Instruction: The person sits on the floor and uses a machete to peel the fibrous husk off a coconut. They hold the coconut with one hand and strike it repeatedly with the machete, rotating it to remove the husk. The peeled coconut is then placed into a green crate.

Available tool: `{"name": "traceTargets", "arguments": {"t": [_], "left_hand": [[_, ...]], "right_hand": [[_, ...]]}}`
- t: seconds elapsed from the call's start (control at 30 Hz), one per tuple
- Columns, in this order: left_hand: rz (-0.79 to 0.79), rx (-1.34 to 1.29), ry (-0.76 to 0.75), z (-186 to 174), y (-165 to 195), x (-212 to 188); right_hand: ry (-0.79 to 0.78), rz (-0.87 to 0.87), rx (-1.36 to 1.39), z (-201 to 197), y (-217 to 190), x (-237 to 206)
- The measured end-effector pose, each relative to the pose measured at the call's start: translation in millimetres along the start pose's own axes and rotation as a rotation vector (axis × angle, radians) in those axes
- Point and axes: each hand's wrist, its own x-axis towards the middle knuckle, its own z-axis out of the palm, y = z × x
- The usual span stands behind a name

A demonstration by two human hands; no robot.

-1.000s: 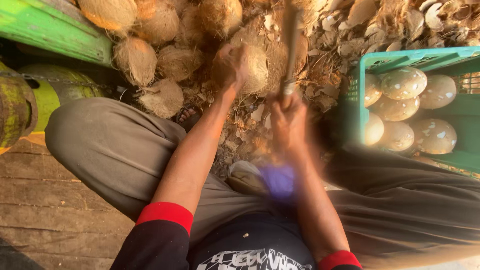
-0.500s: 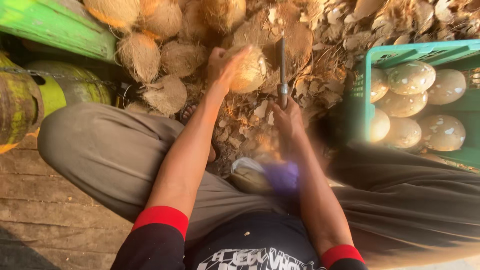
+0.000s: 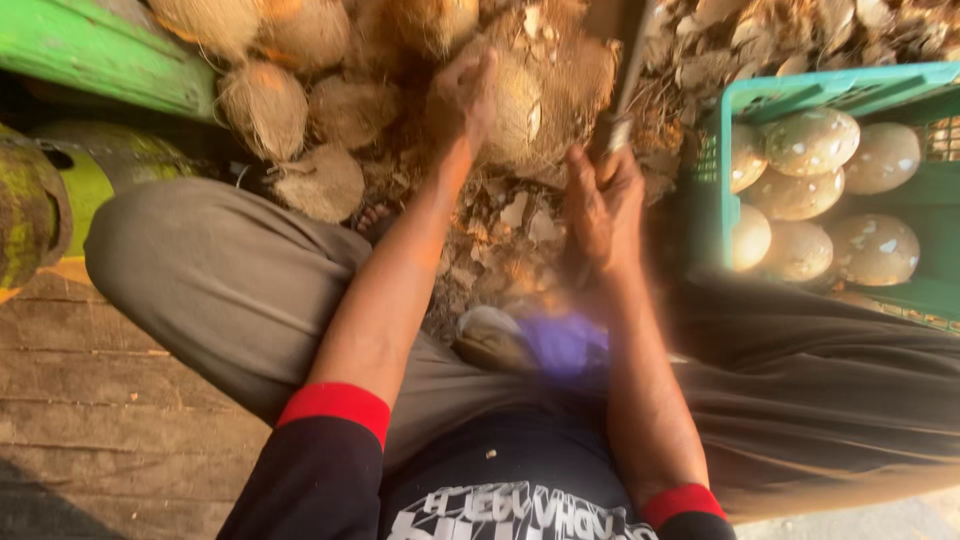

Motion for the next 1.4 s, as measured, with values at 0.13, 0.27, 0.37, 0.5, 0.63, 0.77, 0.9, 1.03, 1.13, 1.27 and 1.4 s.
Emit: {"name": "traceTargets", "arguments": {"t": [0.13,0.27,0.37,0.5,0.63,0.77,0.9,1.03,1.13,1.27,1.4], "left_hand": [[0.396,0.272,0.119,14,-12,13],[0.136,0.197,0.087,16,-10,12],[-0.082,0.05,0.046,14,-5,6],[0.022,0.108,0.182,17,-6,4],[0.311,0.287,0.286,23,-17,11],[0.619,0.558,0.257,21,-23,12],[0.179,0.16,0.163,16,-9,4],[0.01,0.099,0.143,12,11,-6],[0.101,0.115,0.149,10,9,-7],[0.176,0.217,0.129,10,-12,0],[0.664,0.767,0.129,14,-22,11]], "right_hand": [[0.056,0.19,0.058,16,8,6],[-0.066,0.193,-0.077,2,29,13],[-0.093,-0.287,0.238,-7,35,17],[0.038,-0.115,0.146,2,42,19],[-0.015,0.136,-0.207,1,60,28],[-0.089,-0.426,0.139,-14,84,41],[-0.036,-0.199,-0.081,-4,88,47],[0.109,0.335,-0.252,-5,64,39],[0.01,0.03,-0.054,-12,47,43],[-0.097,-0.306,0.194,-10,48,38],[-0.085,0.254,-0.152,-7,55,27]]}}
